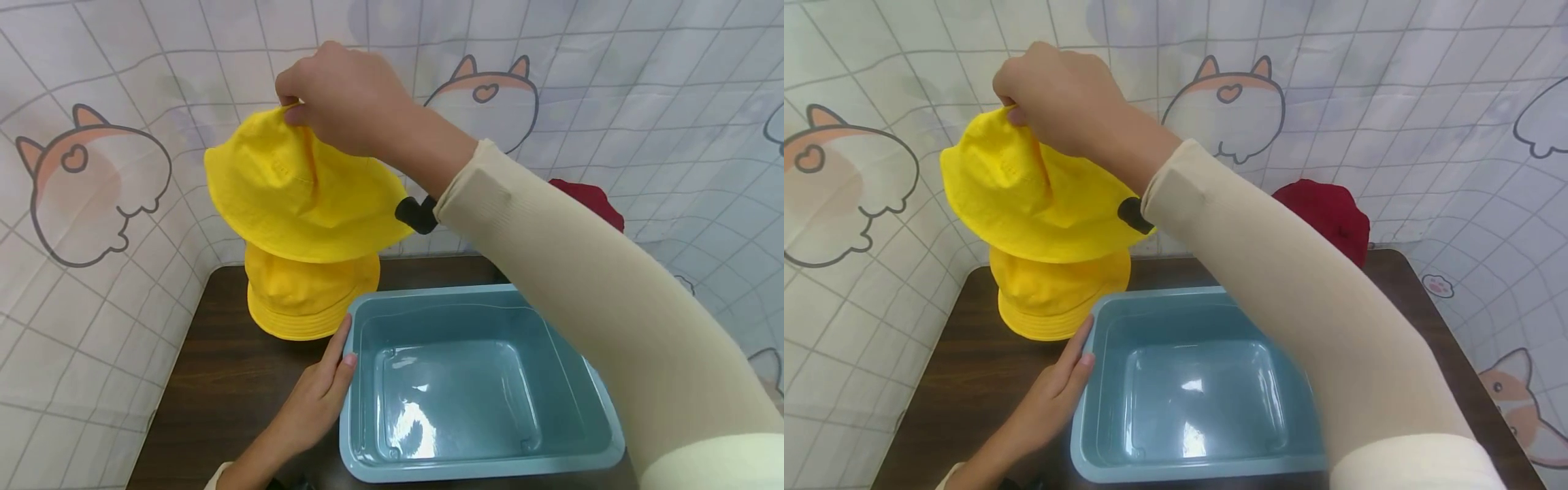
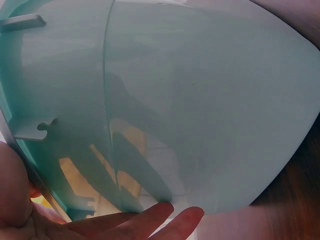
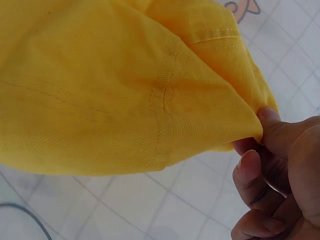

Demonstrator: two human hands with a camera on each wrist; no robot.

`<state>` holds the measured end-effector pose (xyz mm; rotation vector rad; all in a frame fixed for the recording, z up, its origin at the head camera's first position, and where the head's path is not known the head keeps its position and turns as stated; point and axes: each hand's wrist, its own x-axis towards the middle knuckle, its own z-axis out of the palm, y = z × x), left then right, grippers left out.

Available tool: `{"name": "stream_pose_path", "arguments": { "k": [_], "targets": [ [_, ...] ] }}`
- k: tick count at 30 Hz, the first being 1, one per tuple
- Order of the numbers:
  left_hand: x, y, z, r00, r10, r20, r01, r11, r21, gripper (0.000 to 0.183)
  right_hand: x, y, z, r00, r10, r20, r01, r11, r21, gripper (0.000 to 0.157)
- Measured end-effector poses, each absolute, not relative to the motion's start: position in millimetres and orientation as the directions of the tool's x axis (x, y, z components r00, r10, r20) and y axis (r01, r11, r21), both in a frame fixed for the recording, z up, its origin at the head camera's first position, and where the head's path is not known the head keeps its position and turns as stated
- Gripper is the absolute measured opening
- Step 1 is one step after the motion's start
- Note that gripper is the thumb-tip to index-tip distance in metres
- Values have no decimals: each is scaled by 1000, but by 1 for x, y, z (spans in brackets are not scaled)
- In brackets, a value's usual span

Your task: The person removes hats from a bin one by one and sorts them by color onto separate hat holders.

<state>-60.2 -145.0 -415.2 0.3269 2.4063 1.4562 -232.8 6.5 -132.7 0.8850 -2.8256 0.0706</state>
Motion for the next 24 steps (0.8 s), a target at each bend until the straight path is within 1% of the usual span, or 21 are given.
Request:
{"name": "stream_pose_path", "arguments": {
  "k": [13,22,24],
  "targets": [
    [-58,-144,-416,-928,350,-125,50,451,891,61,-255,-34,-177,-790,-604,103,-604,796,31,29],
    [-59,-145,-417,-927,355,-123,56,456,888,61,-257,-39,-210,-775,-631,35,-632,775,-12,24],
    [-59,-145,-418,-926,356,-122,58,456,888,61,-257,-38,-216,-768,-640,28,-641,767,-30,24]
  ]
}}
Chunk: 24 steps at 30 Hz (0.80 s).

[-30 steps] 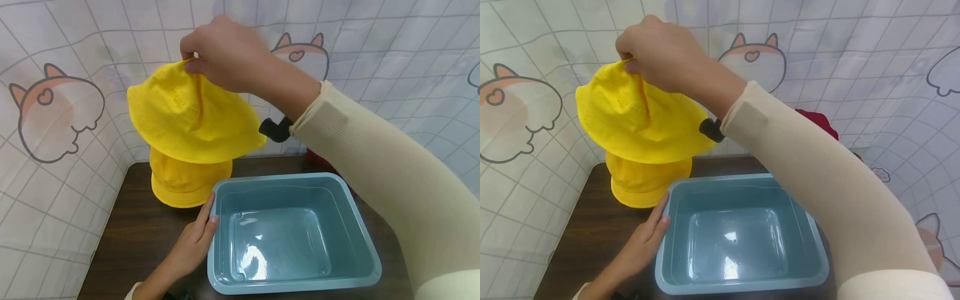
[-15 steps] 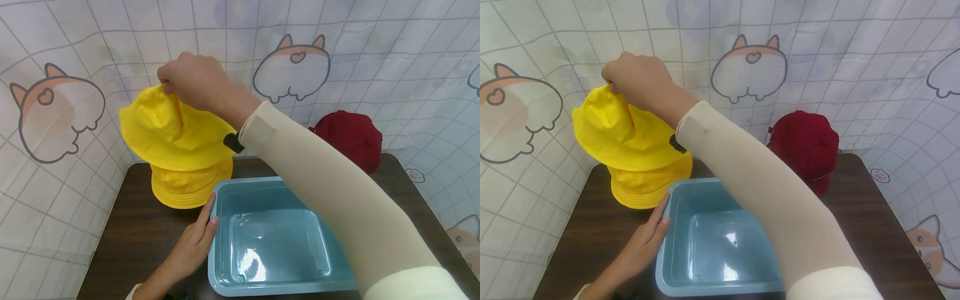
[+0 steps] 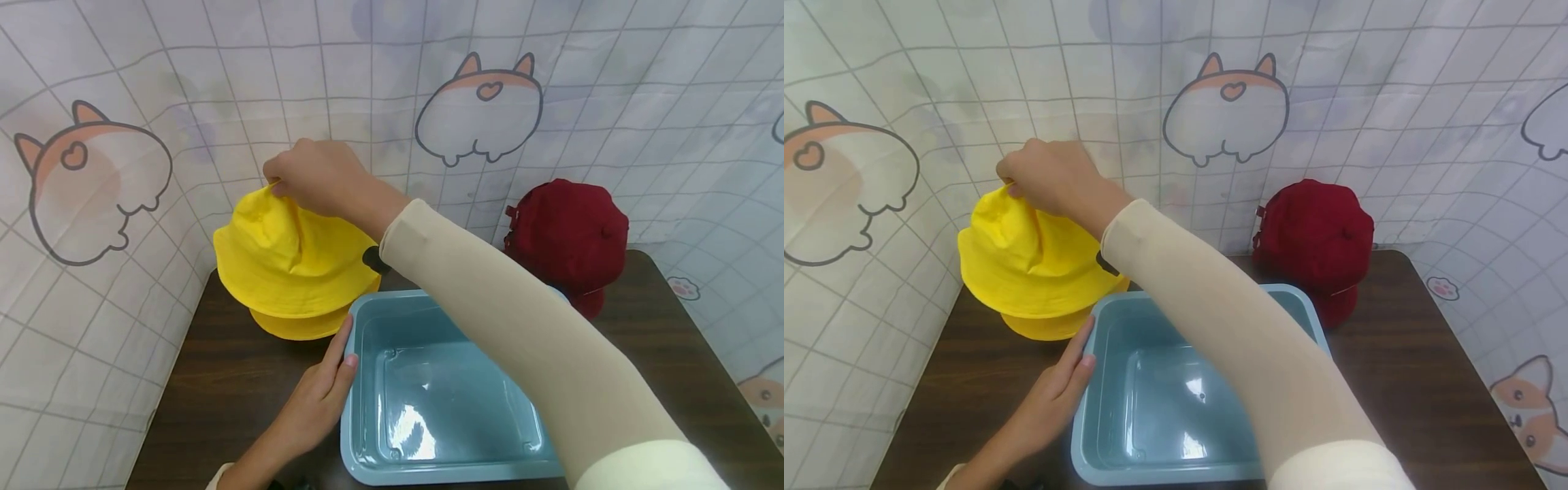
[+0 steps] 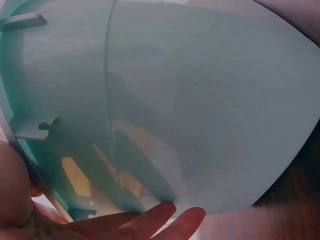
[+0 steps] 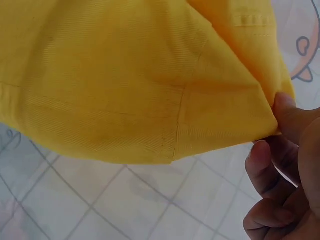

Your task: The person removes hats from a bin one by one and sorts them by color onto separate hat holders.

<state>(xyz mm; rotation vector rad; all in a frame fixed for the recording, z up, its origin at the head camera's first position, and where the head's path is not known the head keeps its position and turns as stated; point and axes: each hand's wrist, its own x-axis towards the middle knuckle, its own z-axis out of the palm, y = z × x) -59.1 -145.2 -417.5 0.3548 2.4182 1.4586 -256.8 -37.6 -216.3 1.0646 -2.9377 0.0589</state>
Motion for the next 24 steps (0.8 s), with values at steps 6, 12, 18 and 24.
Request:
{"name": "stream_pose_path", "arguments": {
  "k": [6,12,18,24],
  "targets": [
    [-61,-150,-415,-930,354,-102,95,498,862,61,-264,-27,-227,-765,-643,34,-638,751,-170,37],
    [-71,-176,-393,-965,259,39,188,584,790,48,-277,-3,-231,-856,-514,60,-486,759,-433,52],
    [-90,-222,-357,-973,107,206,228,606,762,48,-293,26,-247,-937,-347,-45,-224,692,-686,59],
    [-122,-260,-341,-984,-110,141,34,658,752,53,-298,44,-272,-884,-233,-405,179,632,-754,78]
  ]
}}
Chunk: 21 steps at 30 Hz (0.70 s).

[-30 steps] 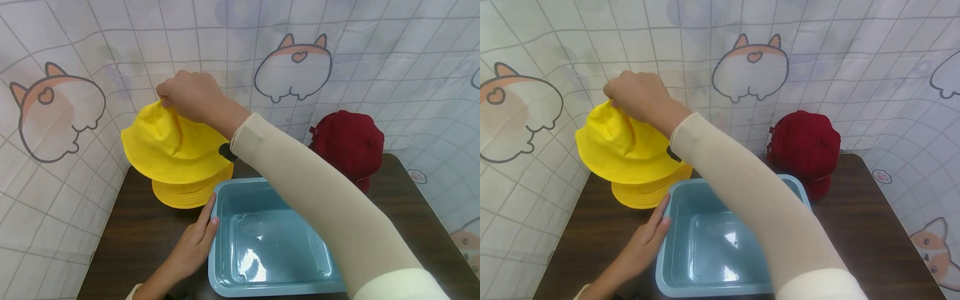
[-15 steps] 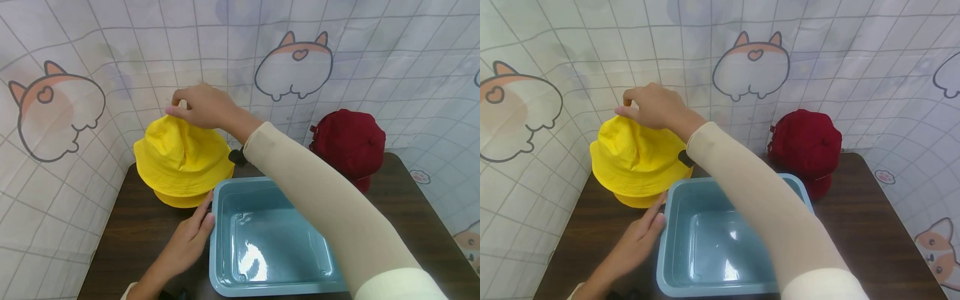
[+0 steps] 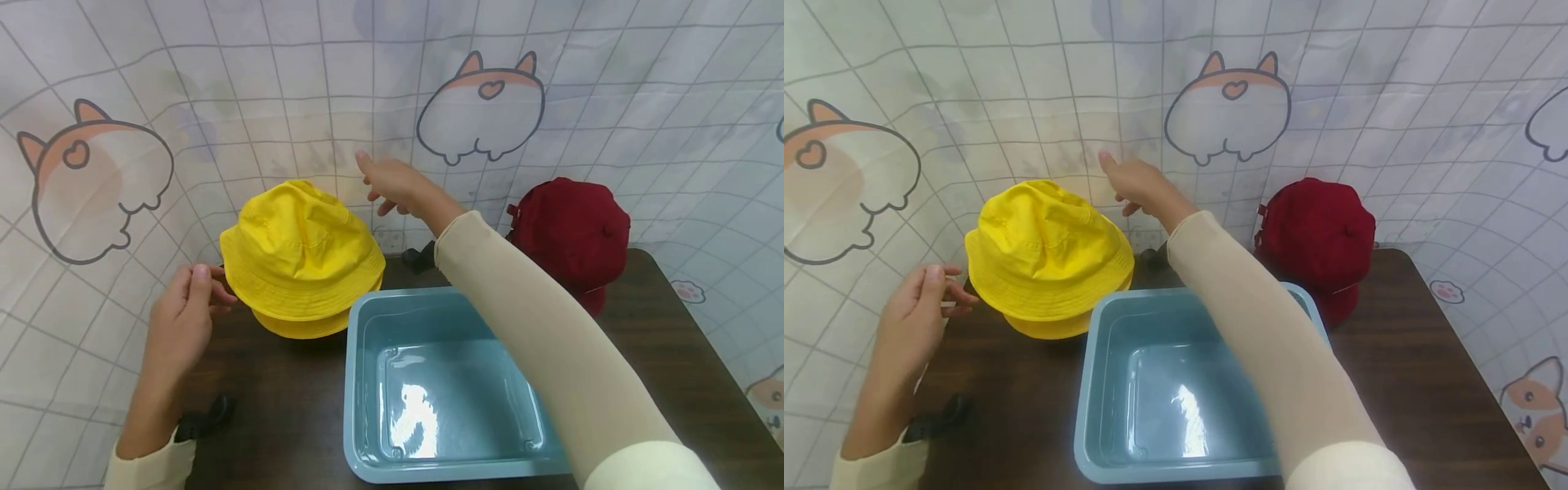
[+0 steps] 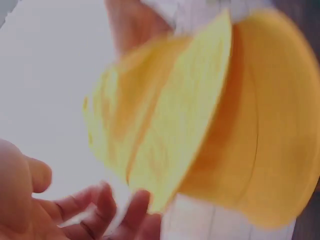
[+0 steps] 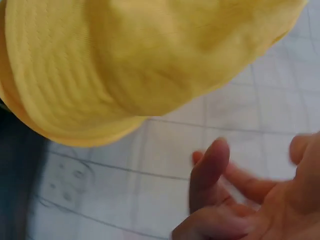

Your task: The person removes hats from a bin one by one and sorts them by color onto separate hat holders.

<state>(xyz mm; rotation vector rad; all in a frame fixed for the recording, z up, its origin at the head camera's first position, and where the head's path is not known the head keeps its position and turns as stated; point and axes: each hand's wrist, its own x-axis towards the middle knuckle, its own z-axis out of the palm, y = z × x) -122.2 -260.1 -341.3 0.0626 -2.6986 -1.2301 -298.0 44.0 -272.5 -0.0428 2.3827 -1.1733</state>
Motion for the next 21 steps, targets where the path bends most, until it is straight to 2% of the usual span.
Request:
{"name": "stream_pose_path", "arguments": {
  "k": [4,8,11,15,18,21],
  "targets": [
    [-147,-280,-347,-991,-130,-14,-89,591,802,62,-297,50,-291,-784,-157,-601,442,537,-718,74],
    [-165,-289,-360,-987,-86,-135,-160,459,874,64,-295,55,-315,-703,-161,-693,552,491,-674,65],
    [-171,-294,-370,-983,-32,-182,-184,265,946,51,-291,56,-331,-671,-204,-713,553,502,-665,58],
    [-174,-295,-375,-983,12,-181,-181,1,984,31,-283,53,-340,-674,-236,-700,514,531,-674,45],
    [-176,-292,-378,-986,12,-166,-166,-100,981,23,-279,54,-347,-695,-251,-674,479,537,-694,36],
    [-177,-291,-382,-985,21,-169,-170,-144,975,20,-273,55,-357,-729,-256,-634,430,550,-716,31]
  ]
}}
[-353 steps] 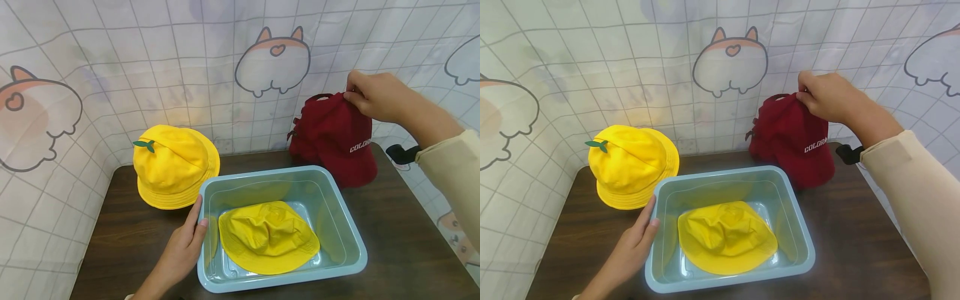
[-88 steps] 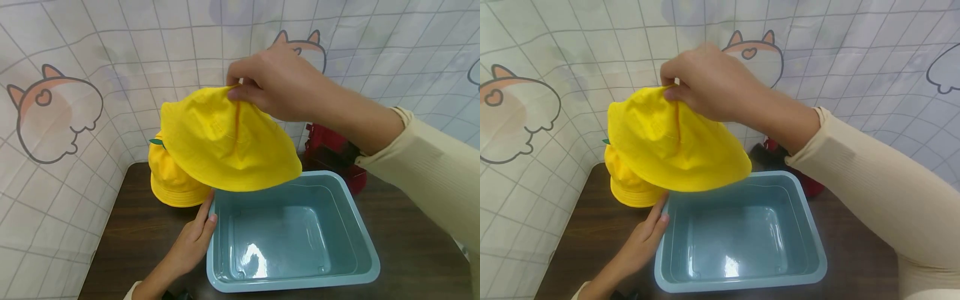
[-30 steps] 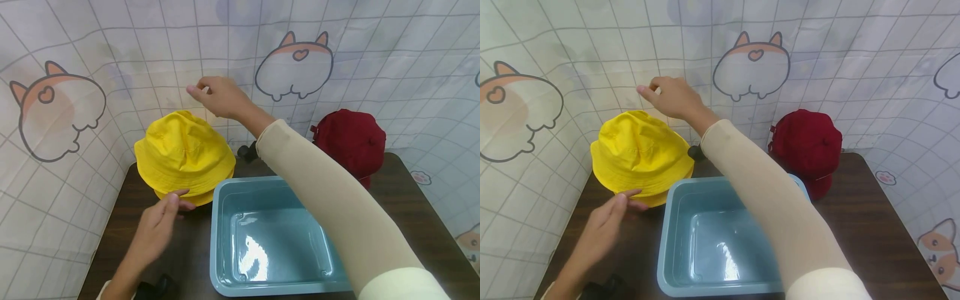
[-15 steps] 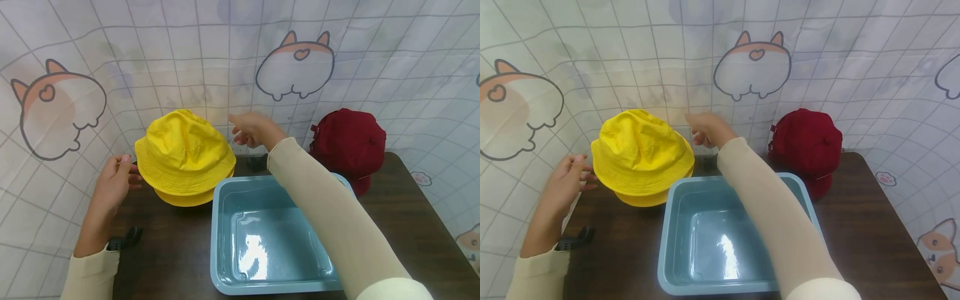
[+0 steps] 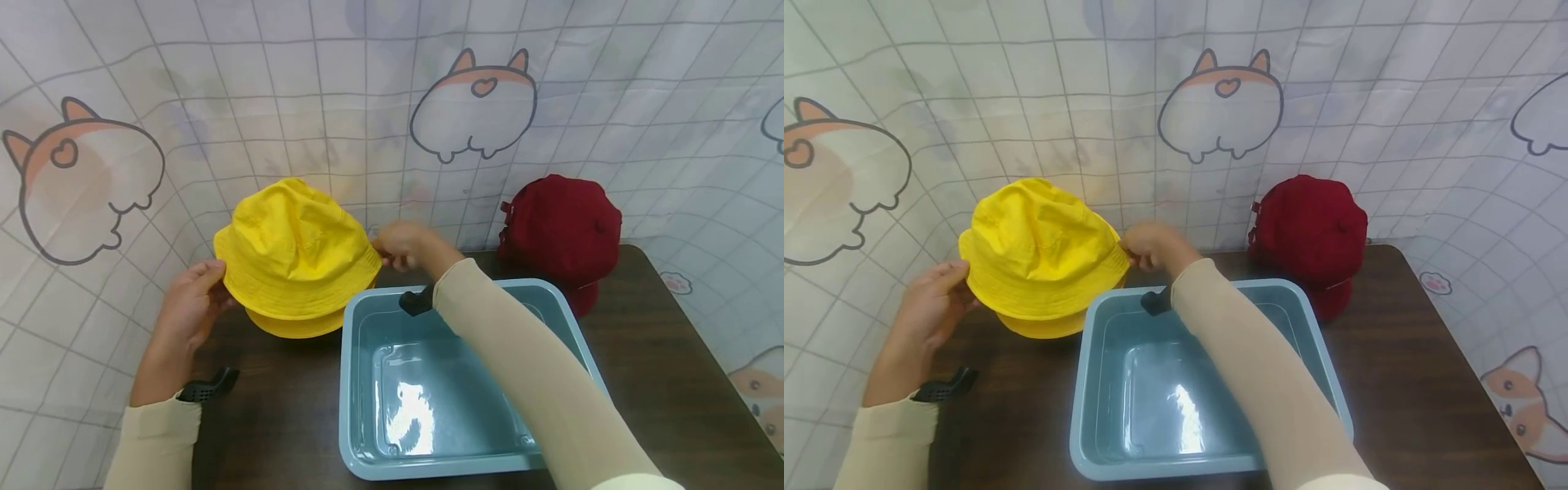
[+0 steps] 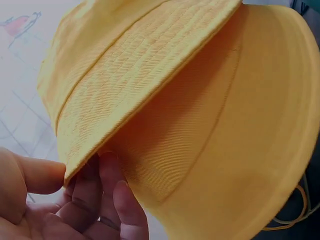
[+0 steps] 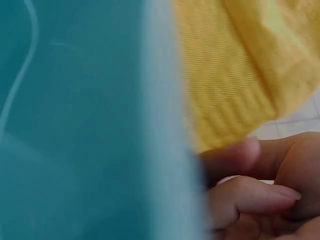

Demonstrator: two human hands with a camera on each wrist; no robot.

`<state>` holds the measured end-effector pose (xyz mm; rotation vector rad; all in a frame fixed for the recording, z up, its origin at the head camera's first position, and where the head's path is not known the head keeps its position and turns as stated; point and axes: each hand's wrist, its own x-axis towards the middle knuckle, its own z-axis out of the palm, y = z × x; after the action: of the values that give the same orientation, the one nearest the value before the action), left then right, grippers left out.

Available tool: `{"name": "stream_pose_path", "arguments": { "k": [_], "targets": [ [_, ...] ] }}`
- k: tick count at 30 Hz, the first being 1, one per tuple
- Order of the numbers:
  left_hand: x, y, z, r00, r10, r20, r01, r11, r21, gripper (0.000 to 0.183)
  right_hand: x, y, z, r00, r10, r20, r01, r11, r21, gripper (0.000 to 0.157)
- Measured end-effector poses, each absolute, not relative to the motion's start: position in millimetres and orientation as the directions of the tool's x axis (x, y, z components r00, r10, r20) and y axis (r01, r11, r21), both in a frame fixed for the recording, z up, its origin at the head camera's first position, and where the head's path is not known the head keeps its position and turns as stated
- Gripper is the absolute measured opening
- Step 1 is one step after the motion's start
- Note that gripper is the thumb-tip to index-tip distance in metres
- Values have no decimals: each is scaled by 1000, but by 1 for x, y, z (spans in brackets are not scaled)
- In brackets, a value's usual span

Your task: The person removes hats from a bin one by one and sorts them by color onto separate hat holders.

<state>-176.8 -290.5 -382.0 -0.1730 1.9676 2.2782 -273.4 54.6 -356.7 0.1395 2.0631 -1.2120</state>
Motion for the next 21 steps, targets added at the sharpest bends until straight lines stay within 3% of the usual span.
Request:
{"name": "stream_pose_path", "arguments": {
  "k": [11,21],
  "targets": [
    [-182,-292,-399,-972,30,-231,-232,-26,972,24,-259,38,-388,-839,-178,-513,296,643,-707,46],
    [-197,-289,-412,-964,-27,-266,-266,171,949,23,-266,30,-396,-850,-129,-510,274,719,-639,44]
  ]
}}
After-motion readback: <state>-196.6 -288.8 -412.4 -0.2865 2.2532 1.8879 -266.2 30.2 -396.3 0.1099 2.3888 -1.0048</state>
